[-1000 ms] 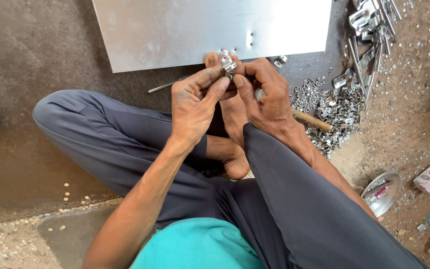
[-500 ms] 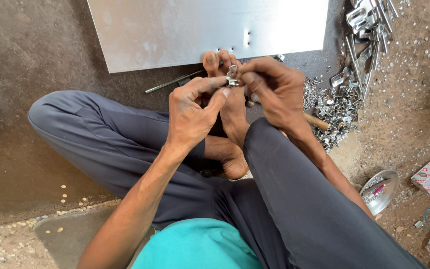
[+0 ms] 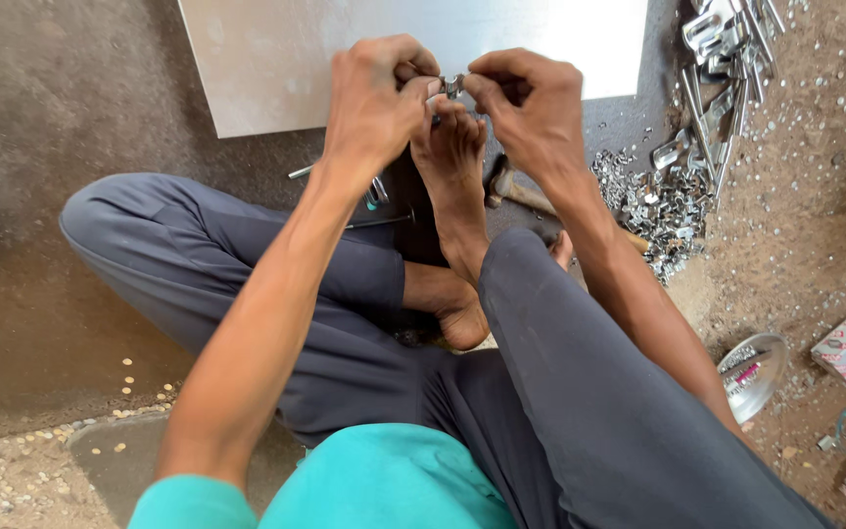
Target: The person sits on the floor and assembles metal boxes by attaching latches and hinges. They use a hammer and a punch to secure the hardware into pre-drilled holes on the metal panels. The person repeatedly positions the latch, aligns the punch, and strikes it with the hammer to fasten the components.
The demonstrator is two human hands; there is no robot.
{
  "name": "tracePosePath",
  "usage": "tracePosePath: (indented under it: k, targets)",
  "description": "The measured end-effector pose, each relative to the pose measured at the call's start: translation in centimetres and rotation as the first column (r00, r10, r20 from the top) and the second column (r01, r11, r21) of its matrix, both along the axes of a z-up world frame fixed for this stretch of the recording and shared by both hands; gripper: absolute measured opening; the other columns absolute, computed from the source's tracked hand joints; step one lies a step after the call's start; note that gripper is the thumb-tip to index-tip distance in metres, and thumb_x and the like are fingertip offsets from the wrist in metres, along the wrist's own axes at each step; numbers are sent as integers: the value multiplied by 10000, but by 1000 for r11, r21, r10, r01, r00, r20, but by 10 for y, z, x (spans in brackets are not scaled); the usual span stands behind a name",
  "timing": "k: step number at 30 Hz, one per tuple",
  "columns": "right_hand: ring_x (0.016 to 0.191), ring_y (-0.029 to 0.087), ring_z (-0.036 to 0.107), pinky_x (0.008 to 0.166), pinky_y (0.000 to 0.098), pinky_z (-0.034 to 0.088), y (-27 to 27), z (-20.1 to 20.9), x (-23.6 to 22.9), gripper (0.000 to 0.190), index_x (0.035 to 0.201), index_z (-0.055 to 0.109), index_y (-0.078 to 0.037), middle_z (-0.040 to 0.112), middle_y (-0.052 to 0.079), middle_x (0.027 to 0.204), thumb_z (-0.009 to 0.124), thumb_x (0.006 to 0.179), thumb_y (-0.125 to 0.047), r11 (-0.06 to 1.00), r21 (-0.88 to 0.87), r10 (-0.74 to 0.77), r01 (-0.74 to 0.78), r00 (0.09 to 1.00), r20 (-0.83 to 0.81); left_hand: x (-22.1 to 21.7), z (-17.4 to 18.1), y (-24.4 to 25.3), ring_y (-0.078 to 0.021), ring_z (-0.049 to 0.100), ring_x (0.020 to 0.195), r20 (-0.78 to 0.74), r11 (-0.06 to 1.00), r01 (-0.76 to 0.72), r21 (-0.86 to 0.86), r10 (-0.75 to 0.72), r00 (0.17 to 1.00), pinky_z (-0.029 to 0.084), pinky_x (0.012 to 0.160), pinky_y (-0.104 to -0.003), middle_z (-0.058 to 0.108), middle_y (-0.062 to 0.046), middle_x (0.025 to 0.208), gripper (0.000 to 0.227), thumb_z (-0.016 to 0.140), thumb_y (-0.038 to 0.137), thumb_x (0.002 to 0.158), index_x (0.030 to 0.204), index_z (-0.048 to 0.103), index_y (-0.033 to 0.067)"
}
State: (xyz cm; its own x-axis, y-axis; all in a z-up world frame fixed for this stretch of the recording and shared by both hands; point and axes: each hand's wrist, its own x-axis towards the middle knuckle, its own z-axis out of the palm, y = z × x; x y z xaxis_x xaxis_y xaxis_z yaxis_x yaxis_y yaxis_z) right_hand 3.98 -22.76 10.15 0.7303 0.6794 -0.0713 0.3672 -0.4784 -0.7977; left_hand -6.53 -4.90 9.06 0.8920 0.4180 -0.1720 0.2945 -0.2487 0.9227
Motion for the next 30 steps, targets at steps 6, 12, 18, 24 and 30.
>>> tracePosePath:
  k: [6, 12, 18, 24, 30]
  targets:
    - [721, 212, 726, 604, 339, 599, 9, -12, 13, 128, 978, 834, -75, 768, 145, 875, 832, 871, -144, 960, -279, 33, -26, 999, 21, 12, -13, 1, -302, 716, 655, 114, 935, -2, 355, -41, 993, 560, 608, -397, 711, -180, 712, 75, 817, 75, 691, 758, 803, 43]
    - [891, 259, 751, 756, 344, 599, 8, -15, -10, 191, 1189, 762, -64, 769, 160, 1027, 737, 999, -73, 998, -7, 61, -61, 958, 279, 4, -18, -11, -295, 737, 766, 46, 962, -87, 257, 78, 996, 572, 699, -405, 762, -149, 834, 83, 821, 103, 801, 842, 786, 39]
    - [1040, 283, 624, 908, 420, 547, -11, 1, -43, 528, 1428, 541, -145, 665, 90, 1192, 701, 929, -210, 925, -313, 376, -216, 642, 668, -97, -28, -23, -212, 658, 745, -365, 239, -481, -844, 402, 840, 476, 633, -324, 719, -83, 853, 120, 753, 114, 898, 973, 713, 28]
    - [857, 193, 572, 765, 354, 539, 2, -29, 0, 450, 1288, 657, -137, 587, 39, 944, 868, 921, -291, 921, -122, 338, -371, 599, 726, -79, 42, 22, -213, 650, 1064, -135, 291, -470, -834, 718, 683, 551, 914, -315, 628, -115, 1164, 273, 711, -19, 888, 1136, 603, 23]
    - [709, 134, 601, 617, 322, 510, 19, 52, 61, 335, 1014, 610, -103, 636, 11, 852, 924, 898, -93, 681, 715, -455, 158, 856, 244, -21, 111, -58, -363, 688, 989, -87, 491, -364, -791, 500, 862, 594, 753, -465, 682, -261, 1174, 406, 718, 160, 957, 1238, 605, -110]
